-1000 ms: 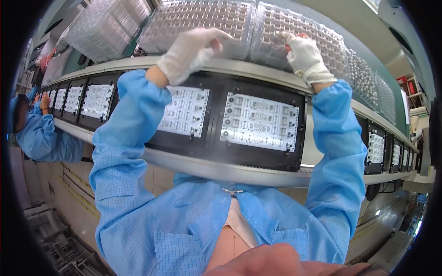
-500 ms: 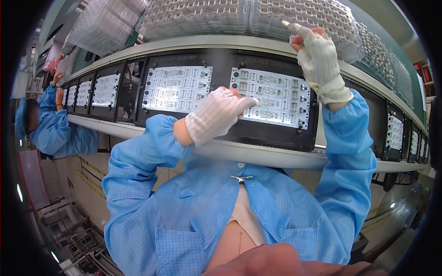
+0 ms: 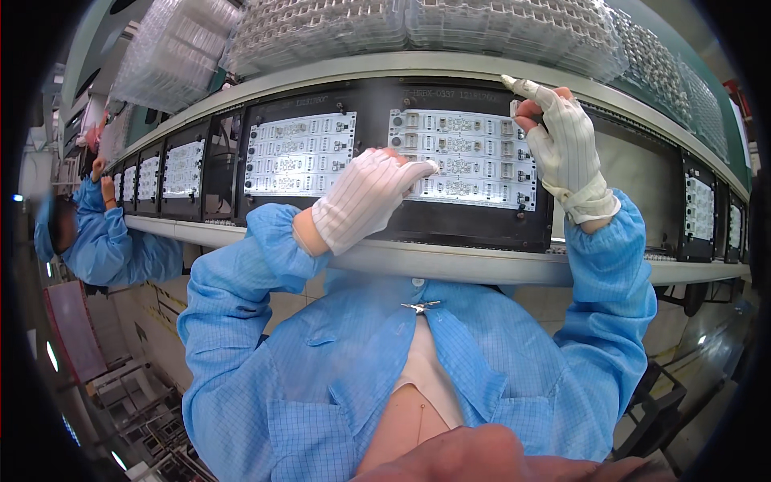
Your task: Manual assembly of electronic components onto printed circuit boards on an industrial production line.
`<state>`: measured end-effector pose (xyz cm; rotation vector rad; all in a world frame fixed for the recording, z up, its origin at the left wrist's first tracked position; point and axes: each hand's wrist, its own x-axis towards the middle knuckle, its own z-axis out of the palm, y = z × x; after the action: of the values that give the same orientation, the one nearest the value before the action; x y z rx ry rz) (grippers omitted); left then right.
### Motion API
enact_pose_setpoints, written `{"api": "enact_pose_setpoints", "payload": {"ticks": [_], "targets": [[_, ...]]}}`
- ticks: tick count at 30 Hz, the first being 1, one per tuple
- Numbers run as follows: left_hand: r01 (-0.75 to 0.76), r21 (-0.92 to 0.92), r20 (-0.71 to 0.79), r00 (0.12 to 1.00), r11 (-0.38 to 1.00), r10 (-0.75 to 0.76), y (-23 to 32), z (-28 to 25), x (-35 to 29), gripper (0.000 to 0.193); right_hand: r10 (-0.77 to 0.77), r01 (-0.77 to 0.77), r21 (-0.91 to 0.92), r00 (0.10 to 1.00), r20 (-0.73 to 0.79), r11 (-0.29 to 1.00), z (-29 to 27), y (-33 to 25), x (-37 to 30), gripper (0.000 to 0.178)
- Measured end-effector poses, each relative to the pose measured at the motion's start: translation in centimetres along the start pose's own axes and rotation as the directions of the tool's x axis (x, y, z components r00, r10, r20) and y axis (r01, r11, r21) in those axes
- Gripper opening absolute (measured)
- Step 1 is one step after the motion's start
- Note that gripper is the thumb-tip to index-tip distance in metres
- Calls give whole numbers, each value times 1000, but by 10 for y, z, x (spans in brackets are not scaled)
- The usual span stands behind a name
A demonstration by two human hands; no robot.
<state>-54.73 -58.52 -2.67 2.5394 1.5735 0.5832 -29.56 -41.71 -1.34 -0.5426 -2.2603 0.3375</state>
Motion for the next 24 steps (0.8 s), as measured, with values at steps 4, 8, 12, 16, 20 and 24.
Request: {"api": "enact_pose_setpoints", "payload": {"ticks": [4,8,12,16,20,24], "targets": [[-4,-52,-41,999,999,2,-1,-5,-7,45,12,-12,8,1000,2,1000,6,-2,-11,50],[-9,75,79,997,997,3,3,-16,-5,46,13,-13,53,1000,11,999,6,-13,-13,50],[-53,190,115,993,980,31,8,-22,-7,50,54,-55,62,998,10,997,8,-23,-20,52],[-94,201,159,985,975,63,9,-20,-9,44,57,-59,65,998,29,996,6,-34,-22,53],[-159,290,129,984,944,126,17,-7,-1,19,64,-65,74,998,18,995,7,-29,-27,55],[-227,364,205,965,903,160,9,1,14,10,94,-95,37,995,44,995,-2,-31,-35,57]]}}
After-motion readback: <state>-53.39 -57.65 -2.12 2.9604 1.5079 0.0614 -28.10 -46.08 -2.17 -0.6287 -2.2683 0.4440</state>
